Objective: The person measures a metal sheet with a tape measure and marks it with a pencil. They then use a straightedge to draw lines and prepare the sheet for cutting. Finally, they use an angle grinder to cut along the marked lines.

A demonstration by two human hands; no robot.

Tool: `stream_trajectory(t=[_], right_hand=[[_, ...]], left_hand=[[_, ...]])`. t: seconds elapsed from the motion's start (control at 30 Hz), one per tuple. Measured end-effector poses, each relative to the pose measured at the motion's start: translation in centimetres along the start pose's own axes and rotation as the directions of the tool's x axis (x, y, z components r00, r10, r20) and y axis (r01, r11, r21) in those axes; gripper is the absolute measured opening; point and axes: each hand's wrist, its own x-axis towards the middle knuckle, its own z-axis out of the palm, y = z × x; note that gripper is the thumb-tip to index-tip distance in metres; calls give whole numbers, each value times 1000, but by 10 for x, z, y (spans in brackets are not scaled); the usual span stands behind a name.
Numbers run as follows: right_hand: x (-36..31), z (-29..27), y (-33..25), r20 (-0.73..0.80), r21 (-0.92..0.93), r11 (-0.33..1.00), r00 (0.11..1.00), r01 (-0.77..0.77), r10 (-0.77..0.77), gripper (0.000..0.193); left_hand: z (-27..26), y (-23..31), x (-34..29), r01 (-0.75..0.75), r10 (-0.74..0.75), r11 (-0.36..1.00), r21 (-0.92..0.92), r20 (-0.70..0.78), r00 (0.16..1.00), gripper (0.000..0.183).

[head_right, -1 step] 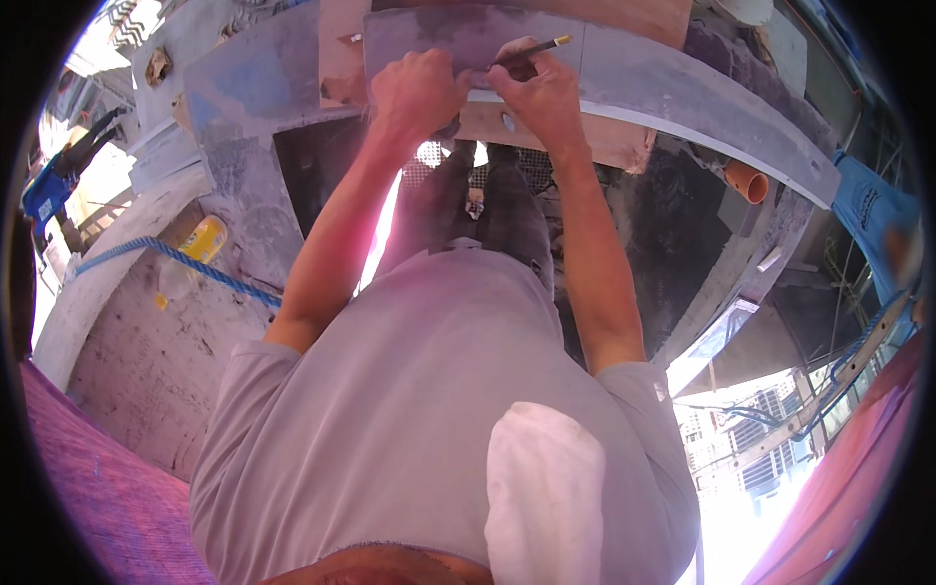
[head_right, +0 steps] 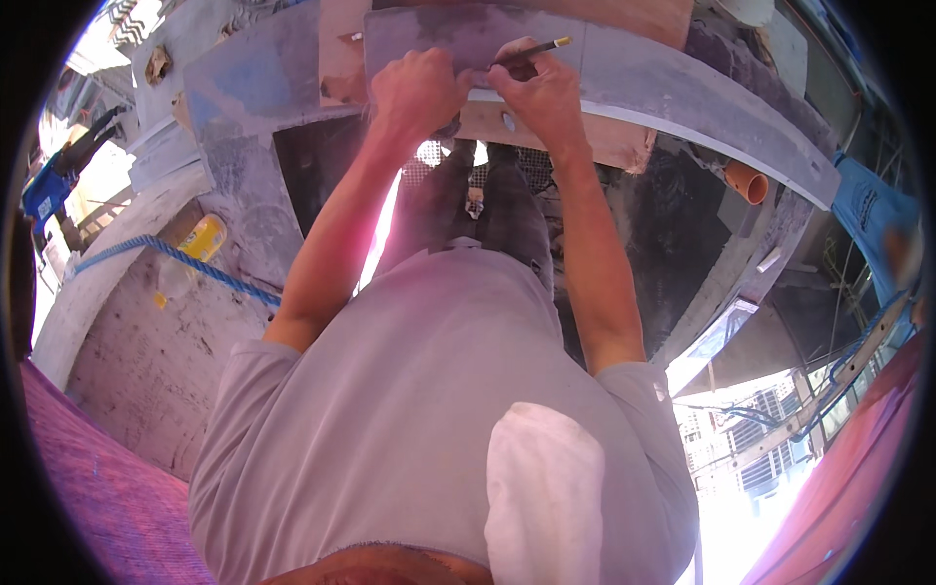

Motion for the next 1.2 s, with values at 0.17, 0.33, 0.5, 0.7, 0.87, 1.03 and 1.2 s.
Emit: stream_trajectory(t=[0.17, 0.33, 0.5, 0.7, 0.87, 1.03, 1.2], right_hand=[[7, -1, -1, 20, -67, 997, 999, 48, -46, 15], [8, -1, -5, 49, -95, 994, 997, 62, -57, 15], [7, 0, -5, 48, -88, 995, 998, 56, -52, 15], [7, 0, -2, 48, -82, 995, 997, 62, -58, 16], [7, 1, -3, 36, -119, 988, 995, 95, -91, 15], [4, 2, -6, -30, 203, 979, 1000, 3, 4, 15], [-30, -35, -29, -15, 757, 653, 999, -22, 52, 14]], left_hand=[[2, -2, 5, -13, 13, 1000, -10, -32, 999, 49], [6, -4, 8, -29, 28, 999, -15, -48, 998, 49], [5, -3, 9, -19, 19, 1000, -5, -37, 999, 50], [6, -4, 9, -32, 32, 999, -2, -50, 998, 50], [7, -4, 9, -29, 28, 999, -13, -51, 998, 49], [0, -1, 9, -36, 35, 999, -7, -35, 999, 48], [-15, -22, 11, 16, 33, 963, -269, 177, 984, 51]])
